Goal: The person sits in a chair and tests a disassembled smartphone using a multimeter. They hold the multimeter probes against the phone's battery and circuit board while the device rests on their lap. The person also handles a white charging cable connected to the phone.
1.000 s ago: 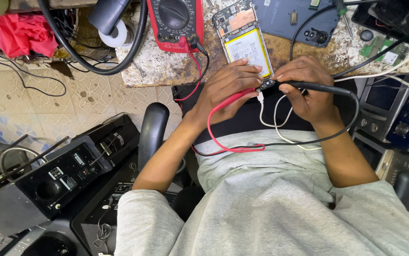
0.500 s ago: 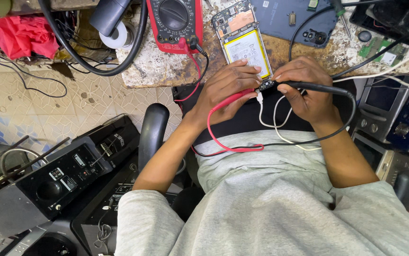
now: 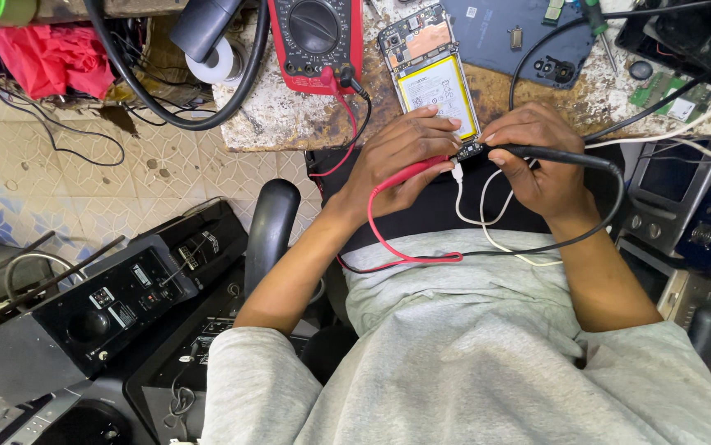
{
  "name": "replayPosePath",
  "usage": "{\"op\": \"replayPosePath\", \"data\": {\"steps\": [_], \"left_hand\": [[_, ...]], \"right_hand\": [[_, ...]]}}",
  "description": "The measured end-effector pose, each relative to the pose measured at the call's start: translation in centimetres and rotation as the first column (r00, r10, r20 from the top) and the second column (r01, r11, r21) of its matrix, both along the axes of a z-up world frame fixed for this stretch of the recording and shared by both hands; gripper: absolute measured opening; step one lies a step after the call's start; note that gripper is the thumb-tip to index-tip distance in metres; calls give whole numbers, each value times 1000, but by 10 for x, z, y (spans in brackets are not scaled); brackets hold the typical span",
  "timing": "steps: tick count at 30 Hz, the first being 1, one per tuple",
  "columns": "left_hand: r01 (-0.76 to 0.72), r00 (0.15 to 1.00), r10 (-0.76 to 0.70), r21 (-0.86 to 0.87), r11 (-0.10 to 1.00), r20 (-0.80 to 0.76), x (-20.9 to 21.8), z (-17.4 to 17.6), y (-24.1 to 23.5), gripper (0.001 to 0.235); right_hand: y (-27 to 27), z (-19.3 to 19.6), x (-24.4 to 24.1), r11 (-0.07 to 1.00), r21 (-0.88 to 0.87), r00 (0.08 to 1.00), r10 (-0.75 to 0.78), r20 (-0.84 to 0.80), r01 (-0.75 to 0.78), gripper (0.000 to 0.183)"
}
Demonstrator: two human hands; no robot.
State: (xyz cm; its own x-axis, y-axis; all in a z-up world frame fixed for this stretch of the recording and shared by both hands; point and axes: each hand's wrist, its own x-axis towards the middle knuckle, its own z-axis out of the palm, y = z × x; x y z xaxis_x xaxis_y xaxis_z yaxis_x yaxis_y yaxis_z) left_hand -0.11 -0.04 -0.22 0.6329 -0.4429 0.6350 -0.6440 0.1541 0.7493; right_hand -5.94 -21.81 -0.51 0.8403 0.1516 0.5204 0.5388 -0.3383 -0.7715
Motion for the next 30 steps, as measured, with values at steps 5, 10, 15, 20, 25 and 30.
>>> {"op": "replayPosePath", "data": {"steps": [5,10,15,20,25,30], "left_hand": [[-2,1000,2,-8,1000,-12,0,0,0,12],[0,1000,-1,-8,1000,-18,1,2,0,12],[-2,1000,2,-5,1000,-31,0,3,1,12],[-13,999,12,-14,1000,-43,-1,-1,1,13],[22,999,-19,88,996,-41,0,11,11,15],[68,996,-56,204,977,-62,1,10,18,18]], "right_hand": [[0,-1,0,1000,5,1000,-5,-6,5,26],[-1,-1,0,1000,-3,1000,-4,4,4,26],[0,0,0,1000,-9,1000,-5,4,5,26],[2,0,0,1000,3,1000,-3,7,3,26],[4,7,-5,999,-49,999,-16,-47,13,29],[8,10,-10,996,-89,994,-39,-106,30,29]]}}
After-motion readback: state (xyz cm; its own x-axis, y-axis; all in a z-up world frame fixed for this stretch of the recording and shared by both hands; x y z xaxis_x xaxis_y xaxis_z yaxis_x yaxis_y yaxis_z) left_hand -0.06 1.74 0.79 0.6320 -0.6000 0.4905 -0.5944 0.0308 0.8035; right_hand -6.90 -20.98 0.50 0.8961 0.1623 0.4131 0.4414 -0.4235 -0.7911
